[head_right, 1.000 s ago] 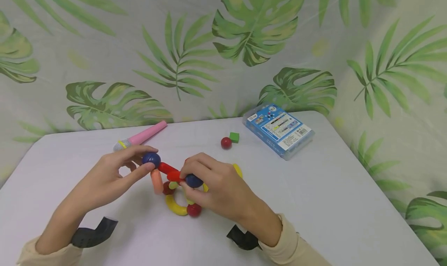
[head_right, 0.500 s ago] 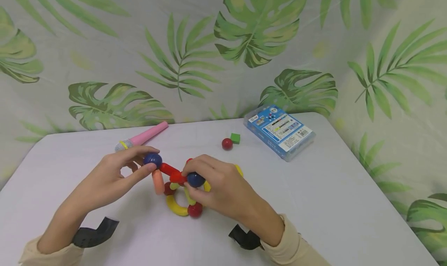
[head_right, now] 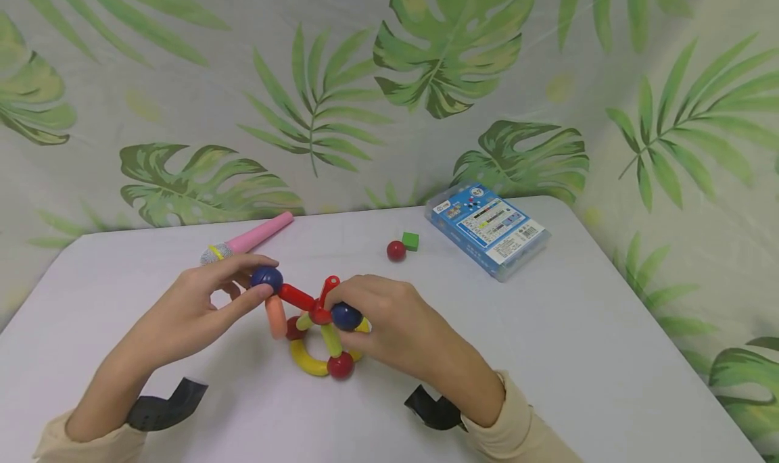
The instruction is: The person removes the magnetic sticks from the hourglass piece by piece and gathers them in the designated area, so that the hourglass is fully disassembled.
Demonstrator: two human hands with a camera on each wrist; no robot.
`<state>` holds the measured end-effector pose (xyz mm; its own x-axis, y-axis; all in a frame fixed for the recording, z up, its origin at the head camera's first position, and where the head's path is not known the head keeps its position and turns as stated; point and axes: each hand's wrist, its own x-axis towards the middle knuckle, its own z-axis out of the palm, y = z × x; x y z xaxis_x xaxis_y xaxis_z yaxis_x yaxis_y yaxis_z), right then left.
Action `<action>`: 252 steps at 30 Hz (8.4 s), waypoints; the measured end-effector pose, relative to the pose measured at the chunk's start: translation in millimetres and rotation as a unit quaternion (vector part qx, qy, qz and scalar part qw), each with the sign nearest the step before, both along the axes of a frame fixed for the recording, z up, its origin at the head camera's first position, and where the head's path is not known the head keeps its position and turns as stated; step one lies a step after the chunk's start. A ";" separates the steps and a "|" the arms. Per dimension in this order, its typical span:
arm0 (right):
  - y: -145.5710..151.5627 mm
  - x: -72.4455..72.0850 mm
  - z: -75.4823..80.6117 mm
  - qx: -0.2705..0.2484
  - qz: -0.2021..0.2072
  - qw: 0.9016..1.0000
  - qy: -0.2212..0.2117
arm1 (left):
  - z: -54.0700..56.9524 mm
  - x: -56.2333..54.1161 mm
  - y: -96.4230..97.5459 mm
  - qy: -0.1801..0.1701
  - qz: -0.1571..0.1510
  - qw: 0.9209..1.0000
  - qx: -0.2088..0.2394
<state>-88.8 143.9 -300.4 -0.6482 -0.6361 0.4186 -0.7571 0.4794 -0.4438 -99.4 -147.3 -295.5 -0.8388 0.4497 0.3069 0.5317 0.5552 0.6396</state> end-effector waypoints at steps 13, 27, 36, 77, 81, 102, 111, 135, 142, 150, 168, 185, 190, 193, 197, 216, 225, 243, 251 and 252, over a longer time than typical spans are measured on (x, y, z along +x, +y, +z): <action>-0.3 3.6 3.8 -0.012 -0.016 0.999 0.042 | 0.5 0.0 -0.2 -0.002 0.001 1.000 -0.001; -6.4 15.0 7.5 0.014 -0.004 0.998 0.068 | 0.3 0.1 -0.1 -0.002 0.000 1.000 0.000; -15.2 18.7 0.2 0.013 0.015 0.996 0.087 | 0.4 0.0 0.2 0.002 -0.005 1.000 0.002; 83.9 -93.2 -62.5 -0.079 -0.232 0.961 -0.126 | -0.1 -1.2 -1.4 -0.004 0.003 1.000 -0.008; 89.0 -104.1 -79.4 -0.067 -0.237 0.958 -0.149 | -0.9 -1.6 -1.6 -0.006 0.004 1.000 -0.007; 89.8 -118.0 -103.6 -0.036 -0.252 0.950 -0.182 | -0.4 -2.4 -2.2 -0.012 0.003 1.000 -0.004; 92.9 -115.1 -99.1 -0.036 -0.258 0.946 -0.194 | -0.9 -1.6 -1.2 -0.014 0.006 1.000 -0.005; 38.2 -59.0 -18.7 -0.117 -0.091 0.989 0.007 | -0.8 -0.1 -0.1 -0.010 0.007 1.000 0.000; 17.6 -35.5 -8.8 -0.108 -0.030 0.994 0.001 | -0.8 0.3 2.0 -0.003 0.016 1.000 0.003; -3.2 -12.7 -7.2 -0.093 0.028 0.995 0.003 | -2.9 0.4 6.1 0.004 0.041 0.999 0.014; -30.7 0.2 -28.4 0.001 0.004 0.981 0.195 | -3.5 3.3 12.7 -0.009 0.093 0.996 0.004; -33.0 -1.6 -34.5 0.031 -0.007 0.965 0.259 | -3.2 4.6 11.5 -0.055 0.075 0.995 0.022; -31.0 -0.3 -32.6 0.009 0.001 0.975 0.222 | -5.2 3.1 7.3 -0.028 0.035 0.999 0.021; -30.1 0.4 -31.1 -0.009 0.004 0.981 0.195 | -5.6 2.6 5.3 -0.023 0.023 0.999 0.021; -29.8 0.8 -30.2 -0.034 0.012 0.986 0.162 | -5.2 2.8 4.8 -0.023 0.018 0.999 0.021; -29.0 0.2 -27.7 -0.068 0.034 0.990 0.121 | -2.5 5.1 5.9 -0.030 0.005 0.999 0.022; -26.3 -0.2 -25.1 -0.073 0.049 0.992 0.092 | -2.4 5.6 5.7 -0.025 0.002 1.000 0.019; -2.9 -3.1 -11.6 -0.095 0.026 0.994 0.036 | -1.4 6.4 5.8 -0.026 0.007 1.000 0.011; 20.1 -11.6 -3.0 -0.103 -0.023 0.994 0.013 | -1.1 6.6 6.3 -0.029 0.010 1.000 0.005; 21.8 -12.5 -2.6 -0.107 -0.025 0.994 0.013 | -1.1 6.6 6.4 -0.029 0.010 1.000 0.005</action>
